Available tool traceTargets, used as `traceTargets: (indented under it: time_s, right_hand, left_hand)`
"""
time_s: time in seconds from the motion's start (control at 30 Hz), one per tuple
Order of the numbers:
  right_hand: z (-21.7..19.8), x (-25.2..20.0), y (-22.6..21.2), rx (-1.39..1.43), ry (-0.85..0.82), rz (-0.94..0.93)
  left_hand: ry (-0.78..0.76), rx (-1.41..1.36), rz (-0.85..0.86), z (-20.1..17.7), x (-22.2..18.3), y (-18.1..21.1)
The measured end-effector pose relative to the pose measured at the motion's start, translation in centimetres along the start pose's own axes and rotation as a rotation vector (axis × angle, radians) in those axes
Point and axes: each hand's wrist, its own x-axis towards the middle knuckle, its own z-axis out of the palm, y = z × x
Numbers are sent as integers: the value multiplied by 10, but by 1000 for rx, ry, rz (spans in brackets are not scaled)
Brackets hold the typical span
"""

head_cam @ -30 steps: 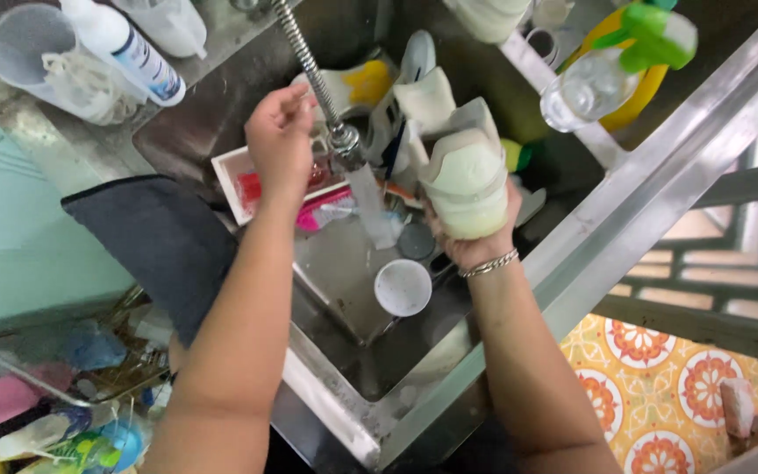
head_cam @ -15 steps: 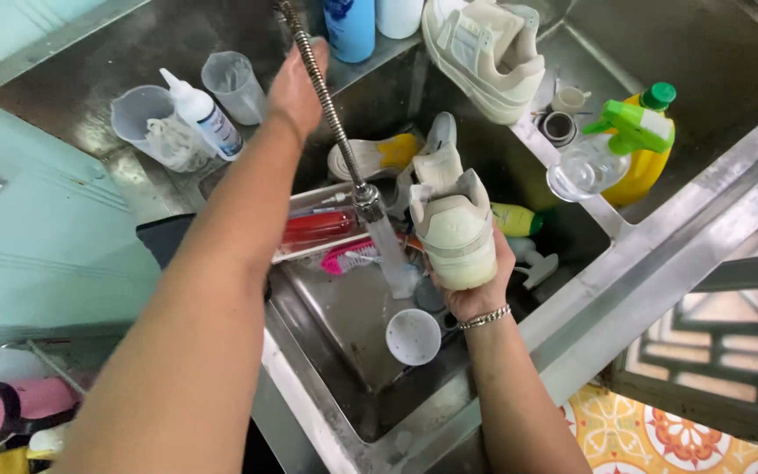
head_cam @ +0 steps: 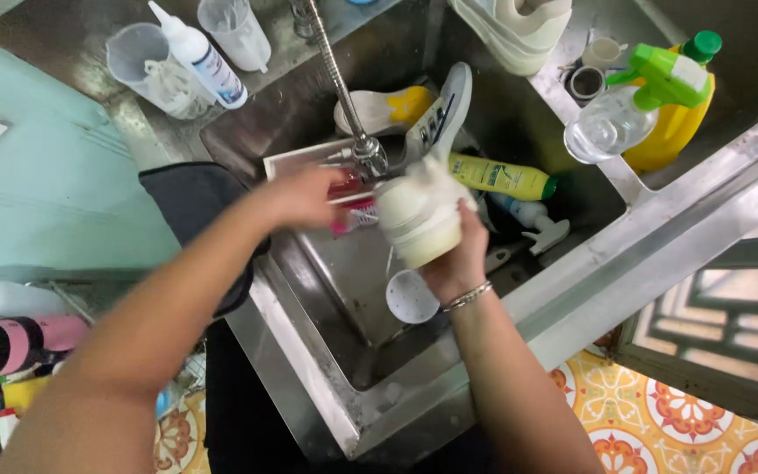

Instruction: Washing and scrubbing white sneakers in a utility sink using a small brush and soap.

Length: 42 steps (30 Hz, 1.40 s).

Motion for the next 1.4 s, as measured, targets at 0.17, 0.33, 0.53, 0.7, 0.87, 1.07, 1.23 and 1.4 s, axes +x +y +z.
traceTargets:
  time_s: [0.17,0.33,0.53,0.7,0.87,1.07,1.23,1.4]
  right_hand:
    - [-1,-10,49,-204,40,195]
    - [5,-19,67,-413,-115,330]
    - [-16,12,54,-692,-457,269]
    - [-63,55,24,-1300,109,-480]
    - [-66,45,-16,-1927,407,-511]
    - [-66,91,-20,-2064,384,-325]
    - [-123,202,-16,-2386,162,-286]
    - [-163,269,5,-2485,161,-193]
  left_hand:
    - [372,-549,160,87,-121,54]
    - [758,-704,65,115,-187,83]
    - [918,-447,181,107,-241,95]
    - [783,-270,378,124,-275,79]
    - [728,-124,388,145,-307,82]
    - [730,-49,403,148,-322,77]
    - [748,-48,387,151,-320,69]
    - [741,-19,372,154,-319,66]
